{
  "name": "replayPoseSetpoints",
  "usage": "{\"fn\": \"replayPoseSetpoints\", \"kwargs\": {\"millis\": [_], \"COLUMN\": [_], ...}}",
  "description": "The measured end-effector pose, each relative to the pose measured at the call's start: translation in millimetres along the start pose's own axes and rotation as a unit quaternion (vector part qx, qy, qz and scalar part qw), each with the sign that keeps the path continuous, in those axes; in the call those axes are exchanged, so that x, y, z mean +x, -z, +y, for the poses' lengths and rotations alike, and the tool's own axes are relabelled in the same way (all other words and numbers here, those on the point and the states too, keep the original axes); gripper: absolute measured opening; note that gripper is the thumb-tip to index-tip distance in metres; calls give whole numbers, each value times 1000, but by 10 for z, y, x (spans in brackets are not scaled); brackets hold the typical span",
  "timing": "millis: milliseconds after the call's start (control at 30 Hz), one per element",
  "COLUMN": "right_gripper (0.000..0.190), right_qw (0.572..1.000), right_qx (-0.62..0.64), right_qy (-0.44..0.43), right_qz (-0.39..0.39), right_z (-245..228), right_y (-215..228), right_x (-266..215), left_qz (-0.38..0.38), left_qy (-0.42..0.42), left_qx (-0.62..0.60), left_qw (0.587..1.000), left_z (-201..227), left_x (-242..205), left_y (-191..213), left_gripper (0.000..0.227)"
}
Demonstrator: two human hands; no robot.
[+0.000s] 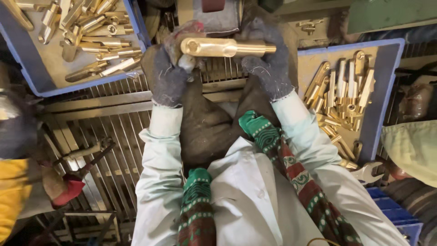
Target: The person sits and repeatedly picks up brass-colored metal parts from a blue bin, rubs them against a grinding wheel to smooth the surface, and places them into a second bin. The process is repeated continuously for multiple parts.
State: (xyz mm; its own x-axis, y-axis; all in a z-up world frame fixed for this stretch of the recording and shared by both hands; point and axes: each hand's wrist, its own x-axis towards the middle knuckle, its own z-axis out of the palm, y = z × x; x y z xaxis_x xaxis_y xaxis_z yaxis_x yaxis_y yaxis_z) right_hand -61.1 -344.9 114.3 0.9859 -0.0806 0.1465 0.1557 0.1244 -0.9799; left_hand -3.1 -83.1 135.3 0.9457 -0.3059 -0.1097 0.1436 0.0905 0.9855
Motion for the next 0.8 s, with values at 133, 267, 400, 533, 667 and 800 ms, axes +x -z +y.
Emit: {"fn": "replayPoseSetpoints", "kwargs": {"millis": [133, 267, 400, 533, 667, 800], "right_gripper": [61, 65, 66, 78, 78, 79], "right_qw": [997, 996, 967, 978, 959, 952], "right_qx": [-9, -84, 59, 20, -79, 25], "right_qy": [-75, -35, -227, -179, -226, -264], "right_qz": [18, 19, 96, 109, 154, 155], "right_z": [56, 360, 767, 988, 937, 797], "right_y": [189, 386, 439, 372, 287, 231], "right_x": [-60, 201, 423, 558, 512, 534], "left_qz": [-48, -64, 41, 138, 170, 177], "left_qy": [-31, -27, 111, 194, 196, 183], "left_qx": [-21, 64, -36, -33, -57, -191], "left_qw": [998, 995, 992, 971, 964, 948], "left_z": [-77, -322, -833, -1204, -1330, -1324], "left_x": [58, 356, 618, 704, 679, 648], "left_y": [-45, 35, -132, -260, -280, -341], "left_gripper": [47, 39, 34, 30, 40, 33]}}
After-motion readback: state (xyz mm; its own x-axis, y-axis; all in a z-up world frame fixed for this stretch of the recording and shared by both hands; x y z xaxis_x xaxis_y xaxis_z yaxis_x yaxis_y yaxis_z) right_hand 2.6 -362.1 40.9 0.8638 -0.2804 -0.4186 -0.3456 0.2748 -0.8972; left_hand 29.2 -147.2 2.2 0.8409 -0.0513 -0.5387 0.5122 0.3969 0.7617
